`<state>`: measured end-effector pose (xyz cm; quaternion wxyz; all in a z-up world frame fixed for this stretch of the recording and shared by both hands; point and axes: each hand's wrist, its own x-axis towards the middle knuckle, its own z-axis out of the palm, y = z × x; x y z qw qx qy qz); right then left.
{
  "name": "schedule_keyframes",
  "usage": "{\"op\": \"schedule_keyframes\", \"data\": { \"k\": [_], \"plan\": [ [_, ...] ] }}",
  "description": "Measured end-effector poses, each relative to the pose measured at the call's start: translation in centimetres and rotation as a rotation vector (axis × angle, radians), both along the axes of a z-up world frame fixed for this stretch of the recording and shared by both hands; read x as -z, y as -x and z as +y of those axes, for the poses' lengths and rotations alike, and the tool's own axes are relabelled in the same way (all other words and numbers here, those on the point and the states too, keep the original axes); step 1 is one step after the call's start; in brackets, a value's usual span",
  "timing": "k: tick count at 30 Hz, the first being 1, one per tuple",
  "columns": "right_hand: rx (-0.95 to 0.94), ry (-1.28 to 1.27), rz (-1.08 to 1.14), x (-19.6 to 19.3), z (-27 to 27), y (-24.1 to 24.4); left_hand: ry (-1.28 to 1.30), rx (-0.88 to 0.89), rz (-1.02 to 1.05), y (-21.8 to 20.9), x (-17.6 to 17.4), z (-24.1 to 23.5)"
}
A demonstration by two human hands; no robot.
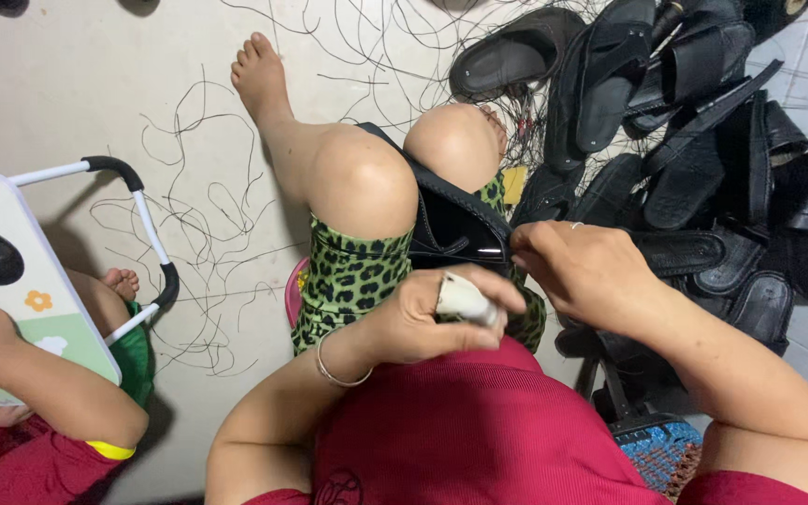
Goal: The person sits on the floor and sews a black sandal using a needle and thread. They hold the sandal on their lap and repeatedly push the needle through the sole and upper strap while pulling the thread tight.
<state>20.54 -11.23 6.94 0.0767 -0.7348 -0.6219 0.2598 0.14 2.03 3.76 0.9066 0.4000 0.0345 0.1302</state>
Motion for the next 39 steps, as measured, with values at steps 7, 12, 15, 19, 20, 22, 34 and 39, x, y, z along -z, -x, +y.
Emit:
{"op": "schedule_keyframes", "data": {
  "k": [7, 12, 15, 19, 20, 22, 34, 39],
  "plan": [
    [-0.009, 0.006, -0.004, 0.3, -0.3, 0.1, -1.44, -0.465, 0.019, -1.2, 2.2, 0.4],
    [0.012, 0.063, 0.04, -0.3, 0.2, 0.0, -1.3, -0.369, 0.054, -0.8, 2.8, -0.2],
    [0.022, 0.048, 0.08, -0.3, 0.3, 0.2, -0.371, -0.033, 0.095, 0.0, 1.1, -0.2],
    [0.037, 0.058, 0.142, 0.2, -0.1, 0.0, 0.04, -0.037, 0.183, -0.8, 0.8, 0.4],
    [0.046, 0.029, 0.129, 0.4, -0.2, 0.1, -0.43, -0.187, 0.324, -1.6, -0.4, 1.4],
    [0.062, 0.006, 0.119, 0.4, -0.7, 0.7, -0.898, -0.327, 0.454, -1.9, -1.2, 1.8],
    [-0.065, -0.231, 0.001, 0.1, -0.6, 0.6, -1.26, -0.371, 0.446, 0.6, 1.6, 3.3],
    [-0.002, -0.176, 0.141, 0.2, -0.7, 0.2, 0.077, -0.027, 0.177, 0.6, -0.4, 2.3]
  ]
}}
